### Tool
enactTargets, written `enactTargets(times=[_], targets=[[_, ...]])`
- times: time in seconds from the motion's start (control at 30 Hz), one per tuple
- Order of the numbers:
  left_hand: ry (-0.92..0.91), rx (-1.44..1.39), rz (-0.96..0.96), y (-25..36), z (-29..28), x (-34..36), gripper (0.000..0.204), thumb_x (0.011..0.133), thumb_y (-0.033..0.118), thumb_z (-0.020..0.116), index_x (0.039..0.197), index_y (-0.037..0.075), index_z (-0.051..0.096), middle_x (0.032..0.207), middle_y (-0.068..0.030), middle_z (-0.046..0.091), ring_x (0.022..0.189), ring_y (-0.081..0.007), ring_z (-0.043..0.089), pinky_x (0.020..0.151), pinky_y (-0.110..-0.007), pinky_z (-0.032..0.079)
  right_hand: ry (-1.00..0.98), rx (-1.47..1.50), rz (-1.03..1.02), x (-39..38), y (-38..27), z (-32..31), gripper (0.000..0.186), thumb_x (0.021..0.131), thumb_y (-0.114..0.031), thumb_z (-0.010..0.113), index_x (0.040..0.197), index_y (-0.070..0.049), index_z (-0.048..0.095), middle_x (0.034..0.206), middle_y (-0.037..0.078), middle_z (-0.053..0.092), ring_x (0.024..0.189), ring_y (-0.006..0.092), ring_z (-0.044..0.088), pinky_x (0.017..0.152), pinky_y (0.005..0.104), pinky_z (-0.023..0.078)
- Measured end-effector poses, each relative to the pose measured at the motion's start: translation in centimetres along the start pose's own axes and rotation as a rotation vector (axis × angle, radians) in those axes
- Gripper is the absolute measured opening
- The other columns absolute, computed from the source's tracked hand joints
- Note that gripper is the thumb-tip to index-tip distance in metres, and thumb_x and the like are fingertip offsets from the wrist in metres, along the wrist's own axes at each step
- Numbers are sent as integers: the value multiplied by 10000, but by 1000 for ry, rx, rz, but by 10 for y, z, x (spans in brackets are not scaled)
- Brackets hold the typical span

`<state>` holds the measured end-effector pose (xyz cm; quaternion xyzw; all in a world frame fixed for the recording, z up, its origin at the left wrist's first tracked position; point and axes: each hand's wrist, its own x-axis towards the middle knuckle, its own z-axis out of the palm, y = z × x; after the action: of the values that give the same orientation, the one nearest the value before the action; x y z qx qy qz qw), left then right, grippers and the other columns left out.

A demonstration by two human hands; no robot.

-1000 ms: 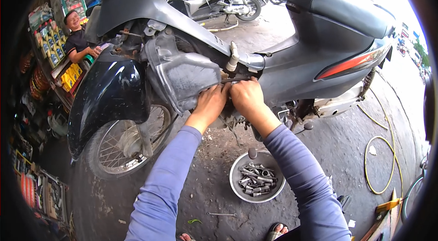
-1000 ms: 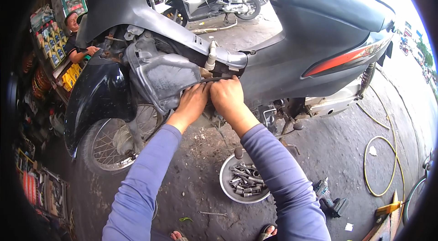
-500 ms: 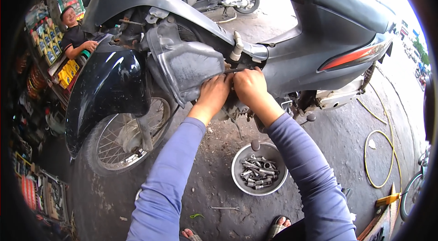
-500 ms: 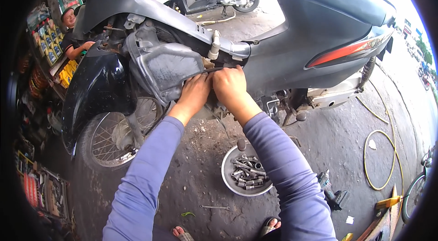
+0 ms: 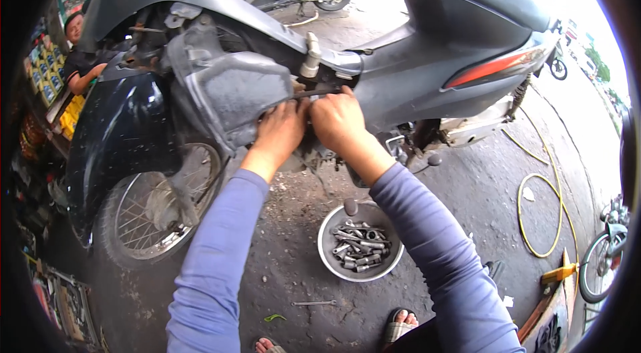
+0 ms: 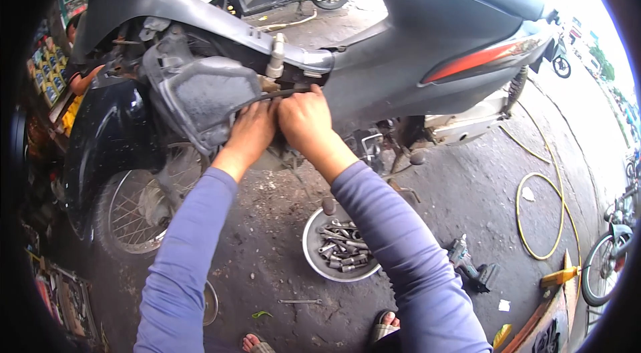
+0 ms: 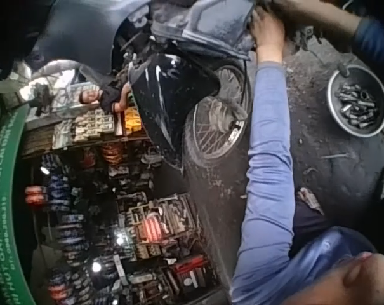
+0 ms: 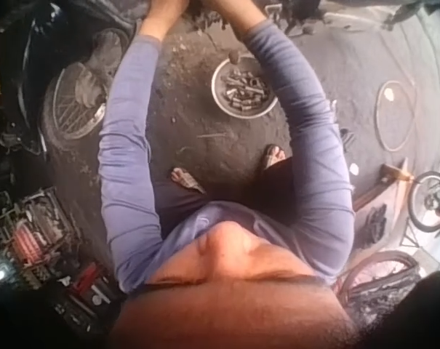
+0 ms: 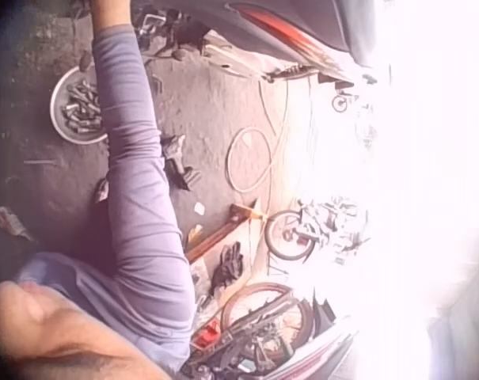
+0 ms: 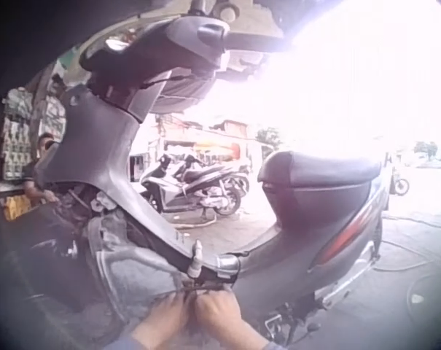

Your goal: Repairing or maintaining a motorcycle carburetor and engine area using tools.

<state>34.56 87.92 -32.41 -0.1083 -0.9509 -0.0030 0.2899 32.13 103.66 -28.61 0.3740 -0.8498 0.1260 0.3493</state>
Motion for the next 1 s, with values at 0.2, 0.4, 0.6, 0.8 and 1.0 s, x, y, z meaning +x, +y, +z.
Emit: enactTargets(times=[0.2,0.4,0.6,0.8,1.0], targets=[[161,46,96,-2,0,-2,269,928,168,458,1148,65,571,1026,-136,616,979,-336,590,858,-463,470,-57,25,93,1,-9,-5,201,793,-148,540,656,-98,678,686,129,668,704,307,660,913,478,442],[138,15,119,2,-13,-4,364,902,105,439,1252,65,528,1114,-112,606,1107,-292,544,966,-432,409,56,18,43,0,-11,-3,240,813,-135,507,645,-114,678,673,118,665,712,288,667,894,423,410],[102,56,95,5,-16,-4,366,891,92,451,1245,49,531,1109,-116,602,1118,-297,531,977,-433,393,-81,50,196,-1,-16,-2,235,821,-143,501,636,-102,641,664,125,642,733,322,649,946,496,406],[110,70,84,3,-13,-6,368,886,116,468,1242,56,537,1089,-105,595,1109,-285,532,968,-419,401,-73,99,163,-3,-19,-2,242,812,-146,503,611,-107,632,650,126,633,702,320,637,926,477,413],[158,26,118,2,-11,-4,371,892,91,452,1252,60,531,1122,-96,594,1134,-279,524,977,-415,398,-7,69,153,-3,-13,4,207,800,-146,511,647,-113,647,670,121,648,723,319,645,934,490,415]])
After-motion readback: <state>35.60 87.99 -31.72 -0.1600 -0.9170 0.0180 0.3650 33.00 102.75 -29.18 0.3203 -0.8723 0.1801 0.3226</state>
